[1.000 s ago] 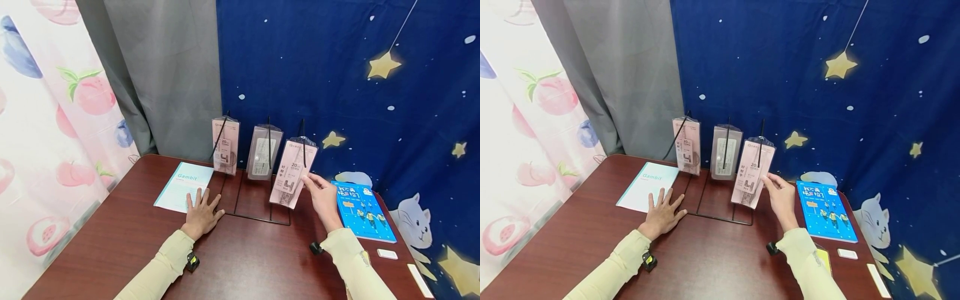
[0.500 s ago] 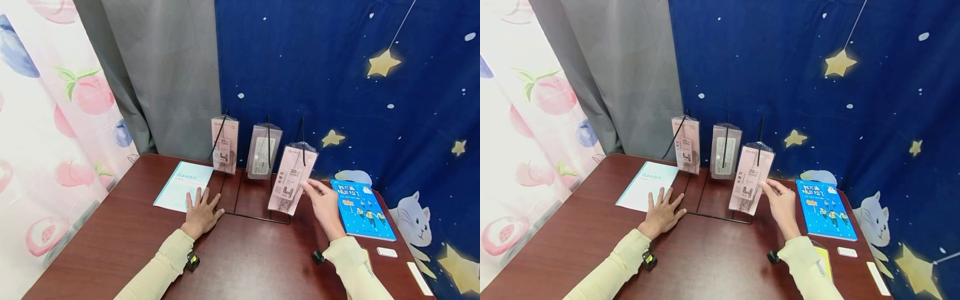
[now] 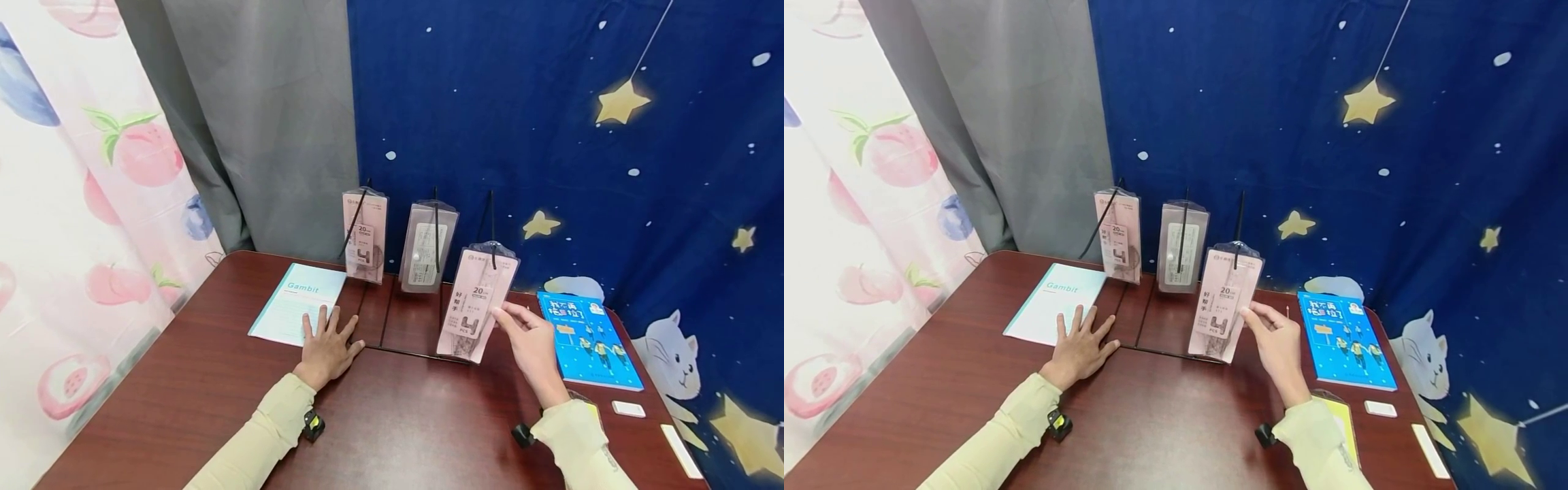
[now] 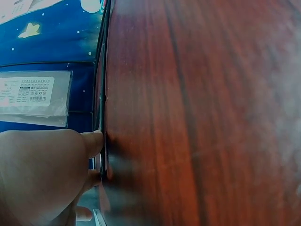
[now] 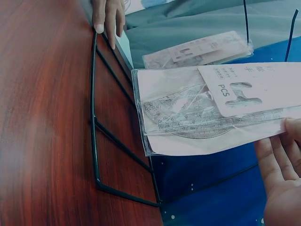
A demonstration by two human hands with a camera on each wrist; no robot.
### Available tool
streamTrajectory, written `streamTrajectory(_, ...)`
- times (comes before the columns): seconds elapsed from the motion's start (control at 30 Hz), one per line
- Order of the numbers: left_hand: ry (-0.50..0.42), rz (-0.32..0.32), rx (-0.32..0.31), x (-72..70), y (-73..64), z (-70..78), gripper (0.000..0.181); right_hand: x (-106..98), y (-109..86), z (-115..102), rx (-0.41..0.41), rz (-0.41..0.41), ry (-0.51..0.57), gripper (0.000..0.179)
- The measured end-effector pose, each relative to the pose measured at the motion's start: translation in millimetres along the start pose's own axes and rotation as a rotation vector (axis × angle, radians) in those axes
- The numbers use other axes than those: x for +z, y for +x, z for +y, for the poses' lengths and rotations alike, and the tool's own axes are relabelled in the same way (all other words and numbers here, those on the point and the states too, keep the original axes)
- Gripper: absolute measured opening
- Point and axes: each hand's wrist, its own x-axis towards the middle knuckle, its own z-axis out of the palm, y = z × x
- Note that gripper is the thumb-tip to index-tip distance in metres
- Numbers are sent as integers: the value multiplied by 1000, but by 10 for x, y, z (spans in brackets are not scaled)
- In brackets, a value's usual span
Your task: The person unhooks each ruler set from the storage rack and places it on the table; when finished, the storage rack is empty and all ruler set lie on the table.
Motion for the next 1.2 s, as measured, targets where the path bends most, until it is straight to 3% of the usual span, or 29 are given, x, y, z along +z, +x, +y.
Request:
streamTrajectory(0.73, 5, -9, -1, -13, 3, 5, 59, -103, -354, -79, 11, -20, -63, 43)
streamTrajectory(1.2, 13, -26, -14, -14, 24, 19, 60, -256, -573, -123, 21, -11, -29, 40)
